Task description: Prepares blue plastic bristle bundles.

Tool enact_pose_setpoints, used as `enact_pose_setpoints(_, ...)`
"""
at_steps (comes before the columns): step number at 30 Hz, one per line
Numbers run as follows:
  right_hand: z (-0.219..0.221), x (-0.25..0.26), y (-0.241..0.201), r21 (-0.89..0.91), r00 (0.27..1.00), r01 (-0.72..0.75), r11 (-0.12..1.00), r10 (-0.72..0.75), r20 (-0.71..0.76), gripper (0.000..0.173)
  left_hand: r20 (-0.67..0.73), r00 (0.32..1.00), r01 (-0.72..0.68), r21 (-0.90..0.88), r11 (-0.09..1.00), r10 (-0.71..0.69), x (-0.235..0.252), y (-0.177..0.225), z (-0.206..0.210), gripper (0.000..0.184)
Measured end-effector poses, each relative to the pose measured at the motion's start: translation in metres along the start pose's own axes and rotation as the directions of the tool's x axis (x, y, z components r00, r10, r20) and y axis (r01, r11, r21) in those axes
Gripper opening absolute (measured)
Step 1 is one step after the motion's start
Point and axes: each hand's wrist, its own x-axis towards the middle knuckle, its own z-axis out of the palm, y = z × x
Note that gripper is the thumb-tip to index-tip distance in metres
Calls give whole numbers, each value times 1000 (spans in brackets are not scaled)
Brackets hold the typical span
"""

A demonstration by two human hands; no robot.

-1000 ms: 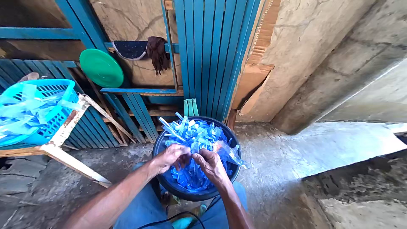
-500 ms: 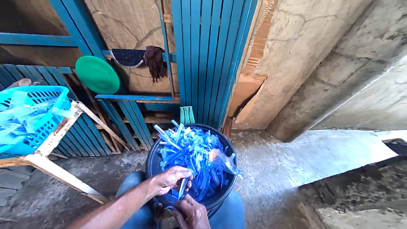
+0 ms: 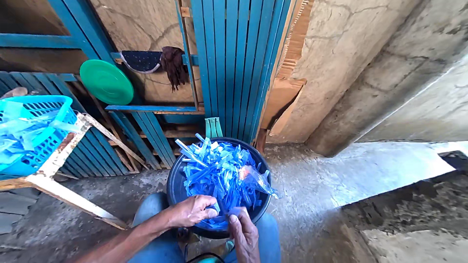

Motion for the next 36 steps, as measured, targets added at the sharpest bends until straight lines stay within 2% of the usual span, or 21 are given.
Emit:
enact_pose_setpoints(3,-2,13,0,-5,998,46,999,-45,48,27,15,996,-93,248,964,93,-6,17,2,29)
enact_pose_setpoints(7,5,21,-3,66,989,-57,996,47,143,28,-99,967,-164,465,870,235,-11,25,10,28)
enact_pose_setpoints(9,7,22,-1,63,986,-89,994,79,144,28,-187,925,-177,556,812,330,-13,23,17,26)
enact_pose_setpoints(12,11,21,2,72,985,-146,987,138,104,28,-324,820,-145,680,719,472,-13,20,27,21)
enact_pose_setpoints(15,11,22,1,105,966,-225,969,208,153,27,-386,745,-160,689,707,544,-12,16,30,18)
enact_pose_setpoints(19,2,26,3,115,924,-262,958,214,317,26,-270,712,-390,615,685,648,-11,9,25,18)
enact_pose_setpoints(21,-2,27,2,113,905,-283,953,225,362,28,-268,676,-427,617,661,687,-10,6,25,15)
enact_pose_setpoints(24,-3,28,0,96,908,-293,951,245,339,30,-322,674,-325,679,658,665,-11,6,26,15)
enact_pose_setpoints(27,-4,28,-3,39,930,-261,965,240,278,24,-367,726,-199,697,688,582,-13,10,28,18)
enact_pose_setpoints(31,-5,27,-1,-44,942,-209,977,214,261,15,-423,795,-149,559,816,435,-18,19,29,21)
enact_pose_setpoints(32,-5,27,-1,-11,940,-224,974,219,260,13,-446,812,-127,493,861,375,-19,22,29,21)
enact_pose_setpoints(34,-4,24,0,201,930,-311,929,253,268,10,-466,842,-86,377,922,270,-21,25,29,20)
enact_pose_setpoints(36,-1,22,2,453,902,-409,792,275,334,9,-463,864,-58,300,952,199,-21,25,29,21)
